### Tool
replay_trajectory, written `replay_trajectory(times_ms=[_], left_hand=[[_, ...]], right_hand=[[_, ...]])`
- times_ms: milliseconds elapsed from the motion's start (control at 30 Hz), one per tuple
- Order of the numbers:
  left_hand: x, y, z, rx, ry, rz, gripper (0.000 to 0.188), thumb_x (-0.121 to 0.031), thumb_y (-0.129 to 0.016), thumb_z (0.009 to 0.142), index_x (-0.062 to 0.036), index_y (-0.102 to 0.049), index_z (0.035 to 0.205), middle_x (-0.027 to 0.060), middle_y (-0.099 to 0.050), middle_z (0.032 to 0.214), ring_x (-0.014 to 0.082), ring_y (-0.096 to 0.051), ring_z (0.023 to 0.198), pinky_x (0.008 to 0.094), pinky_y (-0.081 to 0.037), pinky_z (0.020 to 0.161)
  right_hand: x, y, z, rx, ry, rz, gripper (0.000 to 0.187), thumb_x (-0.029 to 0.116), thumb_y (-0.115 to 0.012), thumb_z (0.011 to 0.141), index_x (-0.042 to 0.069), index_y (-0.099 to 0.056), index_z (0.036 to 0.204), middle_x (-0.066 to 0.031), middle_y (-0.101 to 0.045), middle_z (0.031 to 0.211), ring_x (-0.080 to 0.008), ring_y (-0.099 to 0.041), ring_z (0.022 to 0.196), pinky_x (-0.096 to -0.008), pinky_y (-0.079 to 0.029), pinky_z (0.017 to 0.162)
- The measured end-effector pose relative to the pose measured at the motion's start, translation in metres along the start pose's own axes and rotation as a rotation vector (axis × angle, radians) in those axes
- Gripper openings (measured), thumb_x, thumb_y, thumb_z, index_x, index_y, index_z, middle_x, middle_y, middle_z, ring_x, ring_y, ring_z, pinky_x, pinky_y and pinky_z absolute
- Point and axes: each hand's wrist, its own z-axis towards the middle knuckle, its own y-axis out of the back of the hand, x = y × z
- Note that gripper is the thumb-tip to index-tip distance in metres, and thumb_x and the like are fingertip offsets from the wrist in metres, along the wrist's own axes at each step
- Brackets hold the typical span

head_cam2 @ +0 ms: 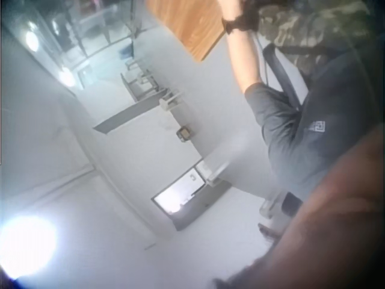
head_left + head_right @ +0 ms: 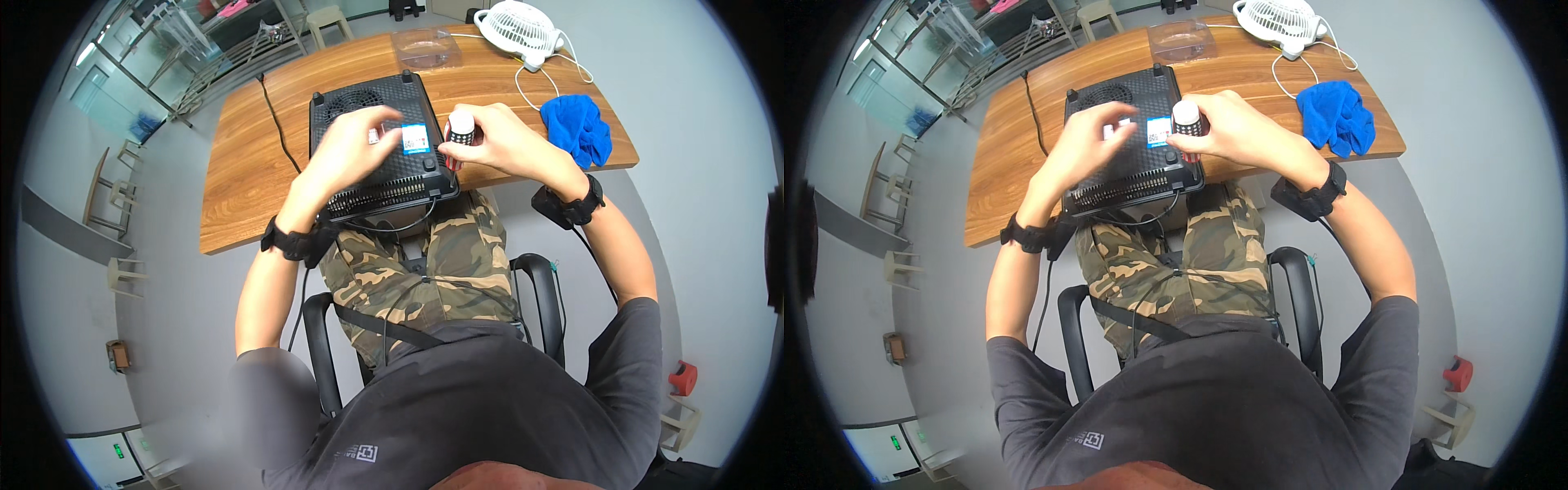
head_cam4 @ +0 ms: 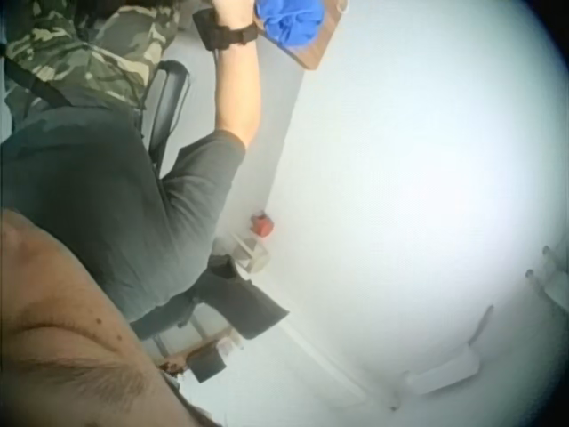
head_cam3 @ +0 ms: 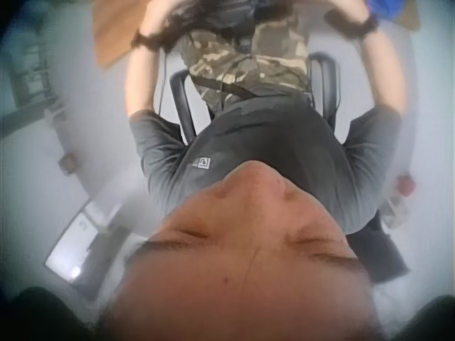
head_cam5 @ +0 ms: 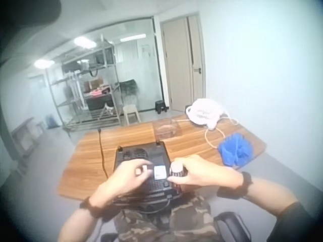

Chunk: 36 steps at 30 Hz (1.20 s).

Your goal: The person assembles a small white fan by attaching its base and securing it with a screwdriver. Then, the person flips over a black induction cooktop and uses the screwdriver to remove screws from its underside.

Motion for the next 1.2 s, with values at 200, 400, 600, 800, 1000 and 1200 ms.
replay_trajectory(times_ms=[200, 400, 600, 800, 1000, 1200], left_hand=[[-0.06, 0.004, 0.043, 0.142, -0.003, -0.341, 0.032, -0.026, -0.072, 0.099, -0.0061, -0.072, 0.125, 0.0016, -0.069, 0.083, 0.0082, -0.059, 0.069, 0.0273, -0.049, 0.064], [-0.058, 0.001, 0.053, 0.128, -0.076, -0.252, 0.032, -0.028, -0.08, 0.092, -0.0044, -0.072, 0.112, 0.0037, -0.065, 0.074, 0.011, -0.06, 0.066, 0.0274, -0.049, 0.062], [-0.054, -0.003, 0.05, 0.07, -0.106, -0.263, 0.032, -0.029, -0.086, 0.085, -0.0035, -0.071, 0.097, 0.0052, -0.064, 0.07, 0.0139, -0.06, 0.063, 0.0301, -0.049, 0.06], [-0.057, -0.012, 0.06, 0.064, -0.111, -0.26, 0.035, -0.033, -0.087, 0.082, -0.0033, -0.069, 0.089, 0.0068, -0.063, 0.067, 0.0159, -0.06, 0.061, 0.0316, -0.048, 0.059], [-0.057, -0.015, 0.063, 0.035, -0.117, -0.238, 0.039, -0.035, -0.089, 0.08, -0.0032, -0.066, 0.085, 0.006, -0.061, 0.064, 0.0159, -0.06, 0.059, 0.0318, -0.048, 0.058], [-0.06, -0.02, 0.063, -0.006, -0.066, -0.191, 0.047, -0.038, -0.092, 0.075, -0.003, -0.061, 0.082, 0.0064, -0.061, 0.063, 0.0151, -0.06, 0.058, 0.0308, -0.048, 0.056]], right_hand=[[-0.009, 0.001, 0.007, 0.023, 0.019, 0.011, 0.027, 0.023, -0.076, 0.092, -0.001, -0.07, 0.104, -0.0142, -0.076, 0.084, -0.0262, -0.077, 0.081, -0.0364, -0.059, 0.076], [-0.011, 0.001, 0.011, 0.027, 0.001, 0.03, 0.026, 0.019, -0.076, 0.088, -0.001, -0.07, 0.104, -0.0149, -0.076, 0.085, -0.0292, -0.076, 0.082, -0.0379, -0.058, 0.077], [-0.01, -0.001, 0.007, -0.001, -0.041, 0.079, 0.035, 0.019, -0.081, 0.084, -0.002, -0.069, 0.109, -0.0144, -0.077, 0.086, -0.0266, -0.077, 0.081, -0.0347, -0.059, 0.076], [-0.001, 0.006, 0.001, -0.144, -0.047, -0.2, 0.036, 0.021, -0.084, 0.083, -0.001, -0.071, 0.108, -0.0146, -0.077, 0.086, -0.0268, -0.078, 0.082, -0.0346, -0.059, 0.075], [-0.009, 0.007, 0.002, -0.087, -0.03, 0.04, 0.036, 0.021, -0.084, 0.083, -0.002, -0.07, 0.107, -0.0145, -0.076, 0.087, -0.028, -0.077, 0.082, -0.0351, -0.059, 0.075], [-0.024, 0.009, 0.005, -0.087, 0.138, -0.028, 0.037, 0.025, -0.084, 0.083, -0.003, -0.069, 0.103, -0.0151, -0.073, 0.083, -0.0312, -0.074, 0.077, -0.0382, -0.057, 0.072]])
